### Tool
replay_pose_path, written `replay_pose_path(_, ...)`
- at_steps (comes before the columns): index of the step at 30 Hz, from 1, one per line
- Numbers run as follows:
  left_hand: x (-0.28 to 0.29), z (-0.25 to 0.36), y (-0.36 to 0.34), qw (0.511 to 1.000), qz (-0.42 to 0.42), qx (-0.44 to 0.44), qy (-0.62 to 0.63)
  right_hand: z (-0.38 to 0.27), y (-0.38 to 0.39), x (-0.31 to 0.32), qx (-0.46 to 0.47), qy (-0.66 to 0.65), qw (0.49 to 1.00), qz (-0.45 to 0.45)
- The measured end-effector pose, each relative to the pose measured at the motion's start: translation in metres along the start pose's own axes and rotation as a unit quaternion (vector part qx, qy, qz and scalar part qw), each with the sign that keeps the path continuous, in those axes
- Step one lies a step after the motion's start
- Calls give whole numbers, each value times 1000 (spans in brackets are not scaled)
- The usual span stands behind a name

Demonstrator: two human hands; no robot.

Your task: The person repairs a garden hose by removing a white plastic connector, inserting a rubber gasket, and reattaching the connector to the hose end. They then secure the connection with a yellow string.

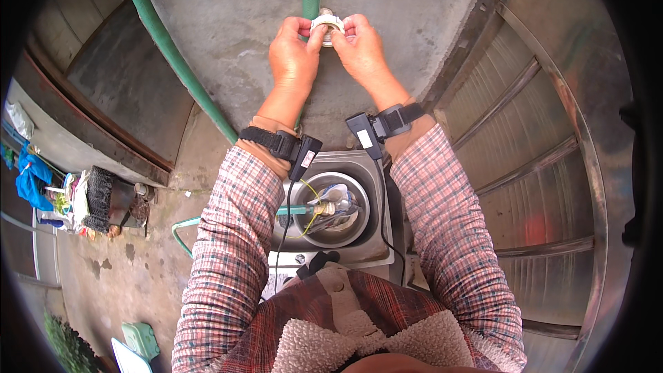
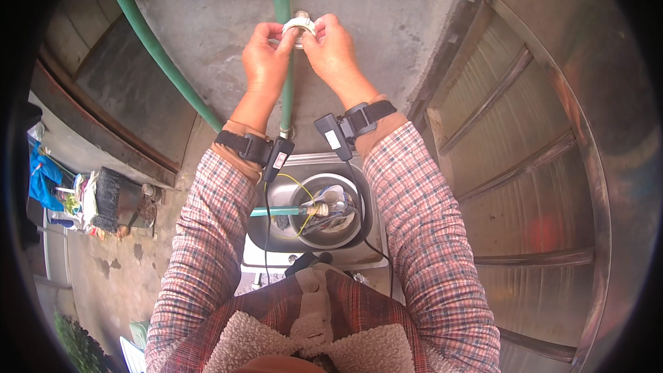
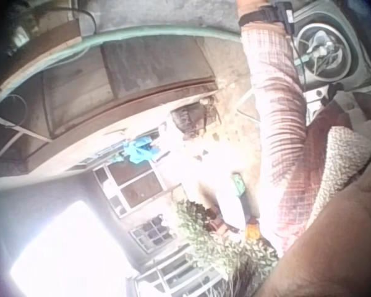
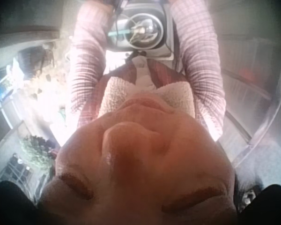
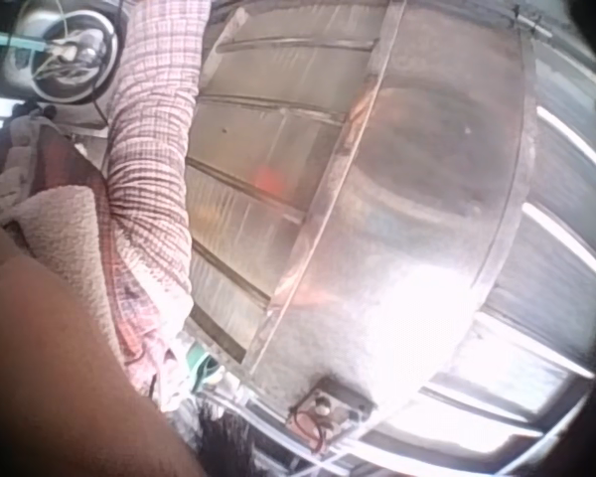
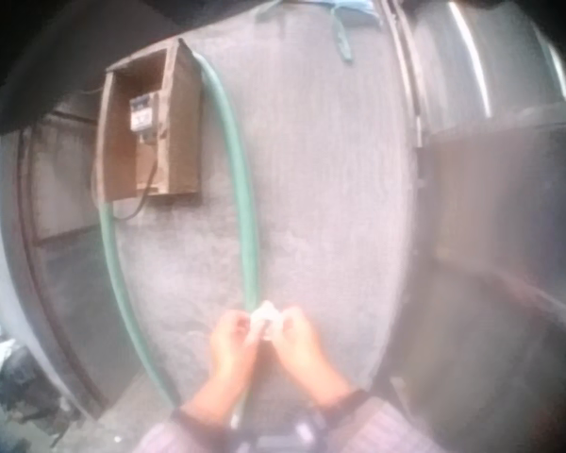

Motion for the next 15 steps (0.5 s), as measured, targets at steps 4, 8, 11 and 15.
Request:
replay_pose_path(4,2,0,0,1000,-20,7,14,4,-1,0,-14,-73,997,-35)
replay_pose_path(8,7,3,3,999,-32,27,11,5,3,5,-60,-140,986,-67)
replay_pose_path(11,9,9,5,999,-31,25,4,2,9,9,-69,-115,987,-87)
replay_pose_path(15,16,16,14,1000,-5,18,24,-5,24,19,-83,-171,979,-78)
Point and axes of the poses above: each hand's wrist, its own y-axis away from the middle knuckle, its own x-axis out of the back of the hand, z = x × y, the point moved 3 cm from there along -y, towards the middle knuckle, and after that the axes turned 7 degrees about y, right-handed, at the moved point
